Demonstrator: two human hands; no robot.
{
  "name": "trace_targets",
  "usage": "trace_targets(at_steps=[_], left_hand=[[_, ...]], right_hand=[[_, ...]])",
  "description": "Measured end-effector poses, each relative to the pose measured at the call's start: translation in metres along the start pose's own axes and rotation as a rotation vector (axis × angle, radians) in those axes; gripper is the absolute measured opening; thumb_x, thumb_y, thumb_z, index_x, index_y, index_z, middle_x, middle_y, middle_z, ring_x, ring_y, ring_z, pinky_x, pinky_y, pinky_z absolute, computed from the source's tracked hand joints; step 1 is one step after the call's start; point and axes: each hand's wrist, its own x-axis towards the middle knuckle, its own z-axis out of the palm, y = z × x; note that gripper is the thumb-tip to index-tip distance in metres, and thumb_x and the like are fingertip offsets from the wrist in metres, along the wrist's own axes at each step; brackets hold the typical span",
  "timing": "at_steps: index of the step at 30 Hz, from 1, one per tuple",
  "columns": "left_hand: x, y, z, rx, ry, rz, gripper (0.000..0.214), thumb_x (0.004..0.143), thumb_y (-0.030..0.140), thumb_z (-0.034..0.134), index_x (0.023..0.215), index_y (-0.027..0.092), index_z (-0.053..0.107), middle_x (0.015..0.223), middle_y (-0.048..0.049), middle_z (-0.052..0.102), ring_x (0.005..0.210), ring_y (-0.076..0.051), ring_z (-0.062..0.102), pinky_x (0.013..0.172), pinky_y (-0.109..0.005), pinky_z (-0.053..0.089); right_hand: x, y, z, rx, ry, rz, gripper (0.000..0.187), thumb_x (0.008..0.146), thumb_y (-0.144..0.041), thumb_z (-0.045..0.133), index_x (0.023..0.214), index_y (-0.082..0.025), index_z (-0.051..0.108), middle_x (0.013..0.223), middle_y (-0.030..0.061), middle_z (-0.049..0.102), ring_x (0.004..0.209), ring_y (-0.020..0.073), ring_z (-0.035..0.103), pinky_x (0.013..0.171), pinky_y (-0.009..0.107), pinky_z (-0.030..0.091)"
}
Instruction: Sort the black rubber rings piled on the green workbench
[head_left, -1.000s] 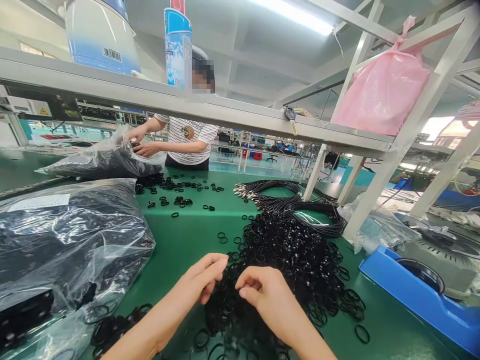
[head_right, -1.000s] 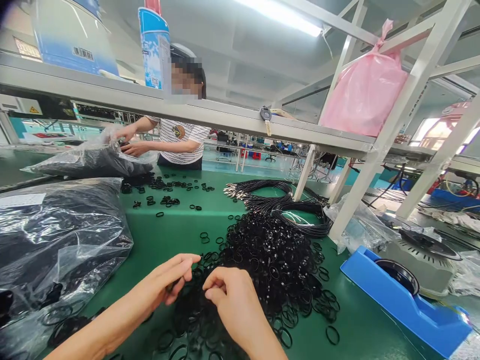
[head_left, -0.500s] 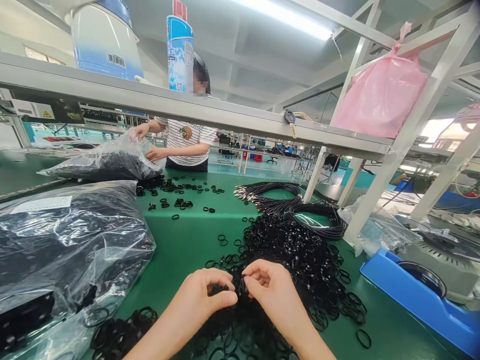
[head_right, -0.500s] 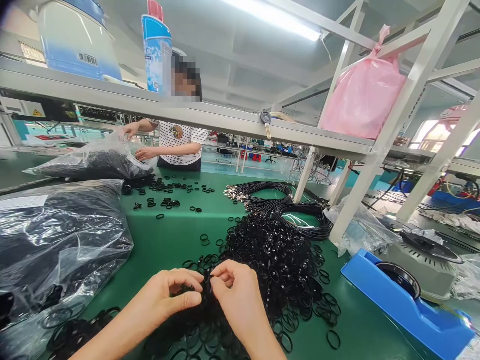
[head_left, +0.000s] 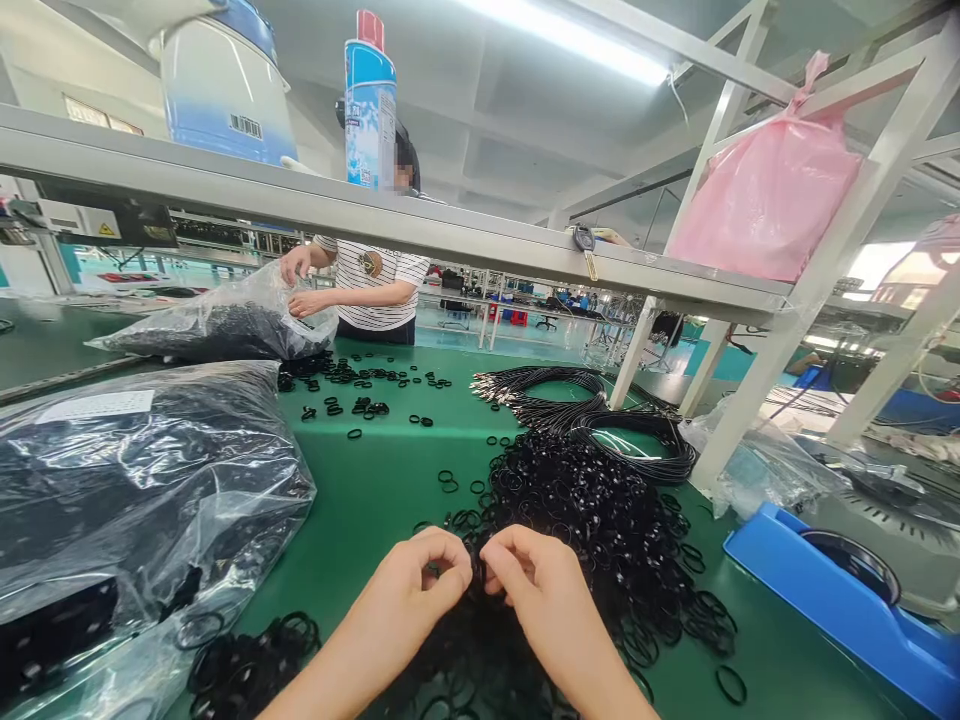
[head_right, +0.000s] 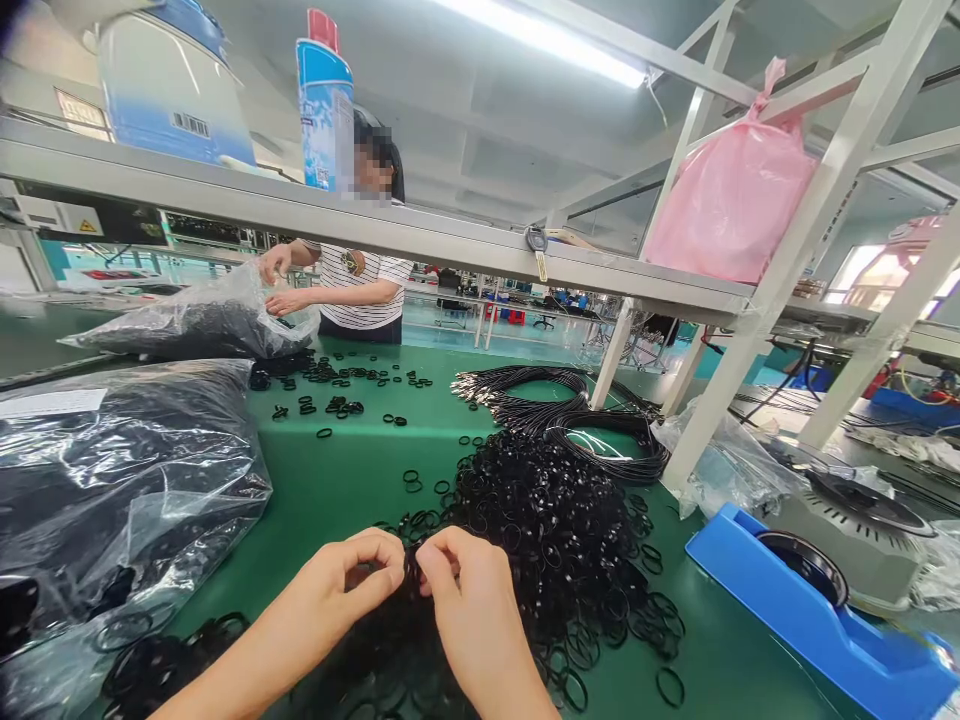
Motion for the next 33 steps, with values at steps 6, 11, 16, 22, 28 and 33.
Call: trace_targets(at_steps=[6,11,16,22,28,33], left_hand=[[0.000,0.006,-0.007,0.044,-0.029,-0.009,0.018,0.083,0.030,0.048,0.069,0.021,0.057,0.079,0.0023,0.056,0.076,-0.016,0.051,0.069,-0.026,0.038],[-0.004,0.011,-0.007,0.042,-0.037,-0.015,0.017,0.081,0.031,0.051,0.069,0.021,0.058,0.081,0.0024,0.058,0.078,-0.017,0.053,0.069,-0.026,0.038],[-0.004,0.012,-0.007,0.059,-0.004,-0.010,0.016,0.079,0.028,0.051,0.065,0.021,0.056,0.077,0.0021,0.058,0.074,-0.016,0.052,0.065,-0.026,0.037],[-0.004,0.012,-0.007,0.065,-0.032,0.003,0.018,0.079,0.032,0.053,0.066,0.021,0.061,0.080,0.0020,0.061,0.074,-0.016,0.052,0.064,-0.026,0.037],[-0.005,0.013,-0.006,0.152,0.059,-0.035,0.016,0.076,0.023,0.047,0.061,0.021,0.052,0.072,0.0028,0.057,0.068,-0.015,0.050,0.060,-0.025,0.036],[0.000,-0.005,-0.015,0.354,0.177,-0.083,0.014,0.073,0.017,0.042,0.061,0.021,0.049,0.069,0.0026,0.056,0.067,-0.016,0.052,0.060,-0.026,0.035]], right_hand=[[-0.001,-0.001,0.000,-0.006,-0.040,0.043,0.018,0.083,-0.027,0.054,0.067,-0.019,0.058,0.069,-0.0022,0.060,0.068,0.0128,0.053,0.062,0.022,0.037],[-0.002,0.000,0.003,-0.055,0.004,0.028,0.019,0.084,-0.028,0.052,0.068,-0.019,0.056,0.067,-0.0031,0.055,0.065,0.0120,0.047,0.057,0.021,0.032],[-0.003,0.001,0.007,0.004,-0.010,-0.004,0.023,0.086,-0.028,0.049,0.066,-0.019,0.052,0.066,-0.0036,0.052,0.063,0.0116,0.045,0.057,0.022,0.031],[-0.001,0.004,0.006,0.197,-0.057,0.039,0.022,0.083,-0.029,0.052,0.065,-0.018,0.052,0.064,-0.0030,0.053,0.065,0.0123,0.048,0.061,0.022,0.035],[-0.002,0.000,0.008,0.117,-0.031,0.032,0.022,0.084,-0.029,0.050,0.065,-0.019,0.050,0.064,-0.0037,0.050,0.063,0.0118,0.045,0.058,0.022,0.033],[-0.002,0.006,0.006,-0.297,0.135,-0.026,0.024,0.091,-0.031,0.040,0.069,-0.021,0.045,0.069,-0.0023,0.051,0.064,0.0141,0.045,0.060,0.025,0.031]])
